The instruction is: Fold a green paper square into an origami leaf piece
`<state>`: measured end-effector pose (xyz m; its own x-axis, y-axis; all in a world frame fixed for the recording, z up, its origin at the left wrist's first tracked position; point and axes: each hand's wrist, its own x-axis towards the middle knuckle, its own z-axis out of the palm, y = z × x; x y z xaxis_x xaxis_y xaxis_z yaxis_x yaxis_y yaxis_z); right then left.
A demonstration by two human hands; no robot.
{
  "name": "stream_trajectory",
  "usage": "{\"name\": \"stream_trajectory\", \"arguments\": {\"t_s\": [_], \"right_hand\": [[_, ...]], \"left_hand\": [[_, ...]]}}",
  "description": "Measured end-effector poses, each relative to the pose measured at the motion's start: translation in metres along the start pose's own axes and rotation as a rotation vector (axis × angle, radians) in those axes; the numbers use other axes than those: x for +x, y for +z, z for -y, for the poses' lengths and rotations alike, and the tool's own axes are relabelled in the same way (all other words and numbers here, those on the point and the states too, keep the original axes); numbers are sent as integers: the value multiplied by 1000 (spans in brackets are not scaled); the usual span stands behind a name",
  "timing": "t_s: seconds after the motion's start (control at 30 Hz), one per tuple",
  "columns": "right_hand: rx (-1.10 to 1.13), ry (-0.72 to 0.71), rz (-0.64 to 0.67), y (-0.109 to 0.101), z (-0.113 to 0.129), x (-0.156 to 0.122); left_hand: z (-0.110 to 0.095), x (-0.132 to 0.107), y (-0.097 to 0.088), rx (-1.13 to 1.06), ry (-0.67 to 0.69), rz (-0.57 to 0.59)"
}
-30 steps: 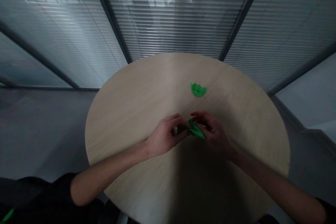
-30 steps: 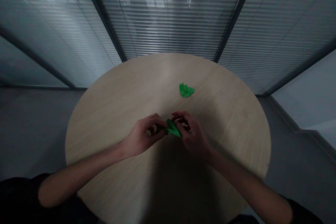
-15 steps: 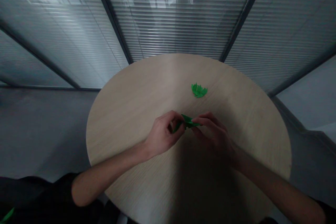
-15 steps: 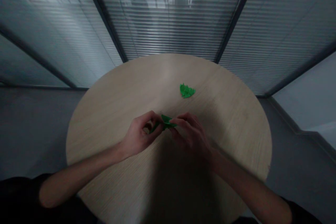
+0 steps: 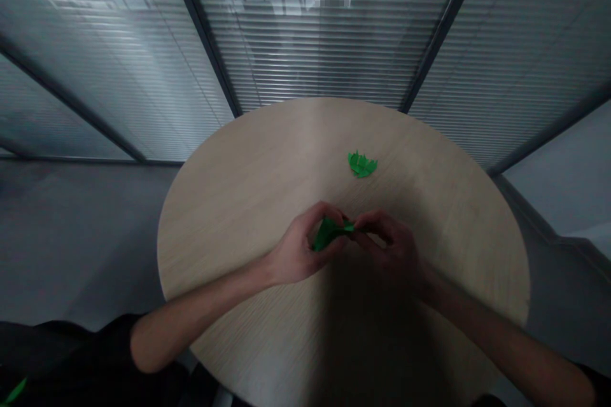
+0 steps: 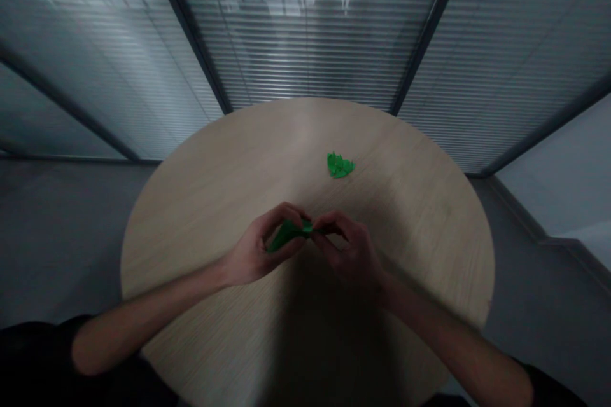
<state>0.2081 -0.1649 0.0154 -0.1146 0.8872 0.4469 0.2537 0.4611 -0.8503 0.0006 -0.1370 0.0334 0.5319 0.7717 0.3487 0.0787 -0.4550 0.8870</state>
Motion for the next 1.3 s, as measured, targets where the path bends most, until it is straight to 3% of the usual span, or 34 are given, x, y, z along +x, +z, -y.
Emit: {"name": "stream_trajectory", "arguments": {"t_s": [0.13,0.47,0.97,1.3], "right_hand": [[-9,18,8,0,1,0],[11,-24,-34,0,3,2],[12,5,7,-3,4,1],[106,153,17,-1,6,1]], "left_hand": [[0,-1,2,33,-45,-12],[1,0,0,68,39,-65],[-1,1,0,57,-52,-100],[0,-1,1,-13,-57,-102]]}}
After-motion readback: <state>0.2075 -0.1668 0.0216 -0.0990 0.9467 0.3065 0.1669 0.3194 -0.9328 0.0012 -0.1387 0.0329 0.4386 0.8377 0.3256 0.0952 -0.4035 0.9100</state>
